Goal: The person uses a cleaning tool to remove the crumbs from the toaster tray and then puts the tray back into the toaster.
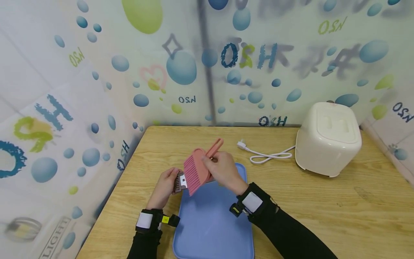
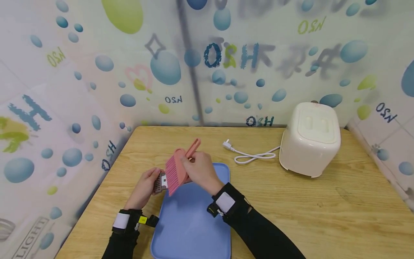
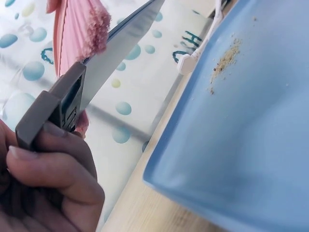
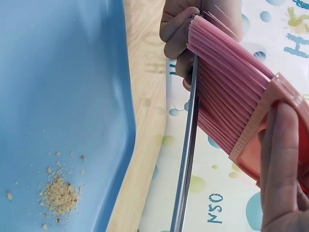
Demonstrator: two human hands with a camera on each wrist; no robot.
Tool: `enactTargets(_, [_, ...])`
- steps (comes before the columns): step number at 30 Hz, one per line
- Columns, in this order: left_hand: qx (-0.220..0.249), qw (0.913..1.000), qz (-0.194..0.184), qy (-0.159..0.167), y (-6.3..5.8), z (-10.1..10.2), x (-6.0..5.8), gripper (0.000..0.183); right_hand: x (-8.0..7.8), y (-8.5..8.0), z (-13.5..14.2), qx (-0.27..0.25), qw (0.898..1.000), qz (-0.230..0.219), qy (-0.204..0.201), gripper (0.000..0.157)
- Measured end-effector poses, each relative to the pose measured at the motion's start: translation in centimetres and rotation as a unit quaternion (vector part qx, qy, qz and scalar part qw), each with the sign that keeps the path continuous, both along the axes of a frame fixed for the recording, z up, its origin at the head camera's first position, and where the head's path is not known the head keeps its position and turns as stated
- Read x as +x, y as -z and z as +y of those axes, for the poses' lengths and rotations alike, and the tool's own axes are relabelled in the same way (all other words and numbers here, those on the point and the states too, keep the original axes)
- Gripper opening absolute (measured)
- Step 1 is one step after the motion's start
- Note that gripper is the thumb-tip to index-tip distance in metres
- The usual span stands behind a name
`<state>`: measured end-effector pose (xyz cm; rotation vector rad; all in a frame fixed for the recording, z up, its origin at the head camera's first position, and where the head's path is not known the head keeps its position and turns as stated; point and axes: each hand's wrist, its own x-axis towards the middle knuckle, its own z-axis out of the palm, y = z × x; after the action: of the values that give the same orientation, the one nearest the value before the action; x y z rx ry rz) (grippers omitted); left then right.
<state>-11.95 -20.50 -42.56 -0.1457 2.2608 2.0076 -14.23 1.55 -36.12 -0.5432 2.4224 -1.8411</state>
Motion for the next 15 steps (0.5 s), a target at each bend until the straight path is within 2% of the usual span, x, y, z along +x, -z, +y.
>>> enactTargets(4, [-0.006, 0.9999, 0.005, -0.013, 0.4, 0.0, -0.1, 0.033, -0.2, 0.2, 0.4, -0.003, 1.000, 0.014, 0.014, 0.024])
enactTargets(9, [-0.010, 0.9998, 0.012, -0.013, 0.4, 0.2, 0.0, 0.033, -0.4, 0.3, 1.1, -0.011, 0.999, 0.026, 0.031, 0.020])
enactTargets(15, [-0.012, 0.9998, 0.009, -0.015, 0.4, 0.1, 0.1, 0.033, -0.8, 0.3, 2.2, 0.009, 0.997, 0.034, 0.062, 0.020])
